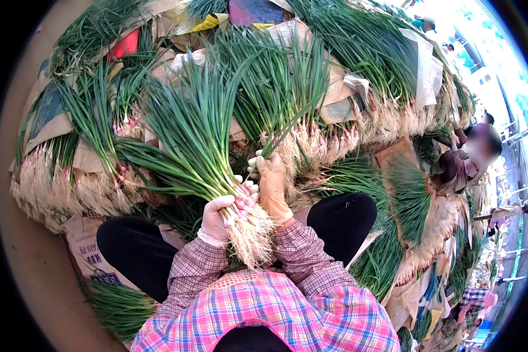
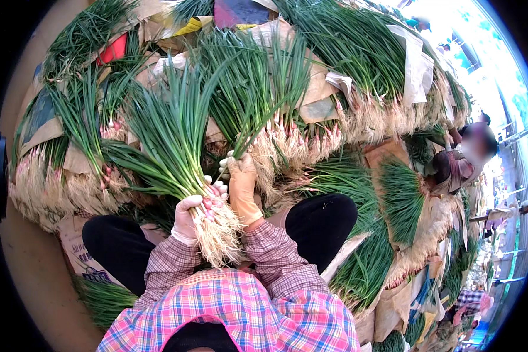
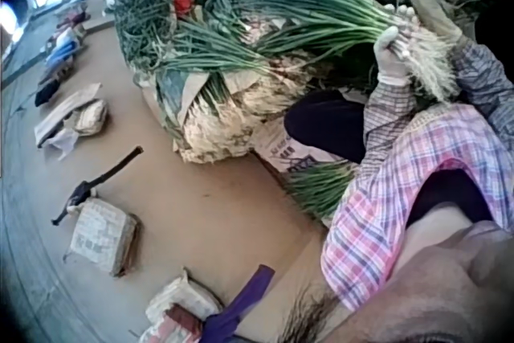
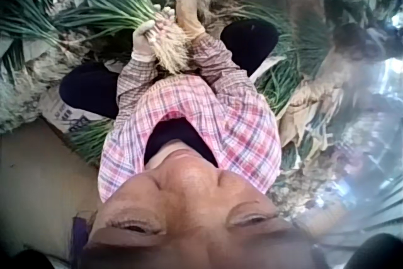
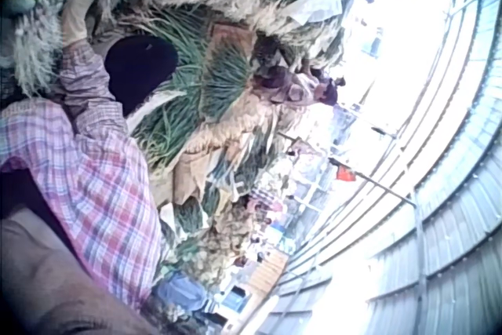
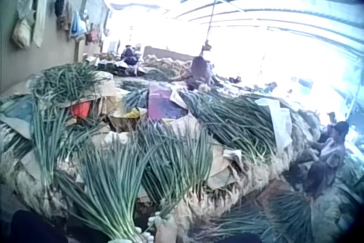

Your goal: The person cleans green onions by hand, peeling off the outer skin of the bulbs one bundle at a time and placing the cleaned onions on a nearby pile.

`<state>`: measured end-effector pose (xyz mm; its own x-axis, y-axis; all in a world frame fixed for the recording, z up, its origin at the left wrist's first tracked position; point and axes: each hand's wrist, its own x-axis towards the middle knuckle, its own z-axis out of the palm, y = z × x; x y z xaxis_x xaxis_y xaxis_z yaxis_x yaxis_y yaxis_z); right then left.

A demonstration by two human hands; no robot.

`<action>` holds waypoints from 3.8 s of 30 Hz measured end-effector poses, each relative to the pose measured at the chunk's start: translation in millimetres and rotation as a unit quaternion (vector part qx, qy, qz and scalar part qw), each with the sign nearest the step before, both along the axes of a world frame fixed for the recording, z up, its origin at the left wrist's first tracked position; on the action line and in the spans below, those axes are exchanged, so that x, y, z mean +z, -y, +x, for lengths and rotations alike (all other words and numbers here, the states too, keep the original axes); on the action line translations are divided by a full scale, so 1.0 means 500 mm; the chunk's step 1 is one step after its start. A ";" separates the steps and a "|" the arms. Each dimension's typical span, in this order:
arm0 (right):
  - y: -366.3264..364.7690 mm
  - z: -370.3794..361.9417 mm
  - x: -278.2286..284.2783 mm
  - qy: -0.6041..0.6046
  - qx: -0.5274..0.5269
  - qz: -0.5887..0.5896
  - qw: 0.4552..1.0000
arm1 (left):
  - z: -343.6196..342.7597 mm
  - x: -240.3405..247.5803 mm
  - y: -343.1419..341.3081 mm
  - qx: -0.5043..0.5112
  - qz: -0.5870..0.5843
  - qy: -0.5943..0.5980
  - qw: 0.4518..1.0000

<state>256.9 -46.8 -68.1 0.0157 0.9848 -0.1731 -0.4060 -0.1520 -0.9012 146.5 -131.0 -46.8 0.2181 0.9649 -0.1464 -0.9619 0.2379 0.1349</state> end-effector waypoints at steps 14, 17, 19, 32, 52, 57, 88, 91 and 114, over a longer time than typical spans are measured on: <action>-0.287 0.280 0.000 0.751 -0.143 0.161 0.624 | 0.012 0.005 -0.004 -0.001 0.023 -0.024 0.999; -0.297 0.242 0.029 0.724 -0.114 0.129 0.668 | 0.001 0.001 -0.004 0.006 0.016 -0.030 0.999; -0.289 0.257 0.029 0.619 -0.149 0.080 0.767 | 0.006 0.001 -0.004 0.002 0.015 -0.029 0.999; -0.171 0.257 0.060 0.167 -0.389 0.137 0.896 | 0.008 -0.024 -0.005 0.001 0.003 -0.031 1.000; -0.150 0.169 0.125 0.236 0.056 0.041 0.969 | 0.005 -0.014 -0.001 0.011 0.003 -0.104 0.994; 0.019 0.026 0.034 -0.016 0.215 -0.108 0.970 | -0.006 -0.029 0.009 -0.035 -0.055 -0.136 0.989; -0.008 0.018 0.005 0.116 0.199 -0.003 0.973 | -0.007 -0.042 0.000 -0.046 -0.037 -0.186 0.981; -0.009 -0.007 0.002 0.054 0.187 -0.032 0.980 | -0.008 -0.053 0.002 -0.037 -0.048 -0.140 0.988; 0.003 0.102 0.026 -0.070 0.232 -0.085 0.967 | 0.004 -0.016 -0.009 -0.039 0.022 -0.136 0.990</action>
<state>307.9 -48.1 -55.3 -0.4555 0.8377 -0.3014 -0.3747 -0.4875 -0.7887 148.3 -126.2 -54.8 0.2495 0.9537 -0.1680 -0.8676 0.2972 0.3988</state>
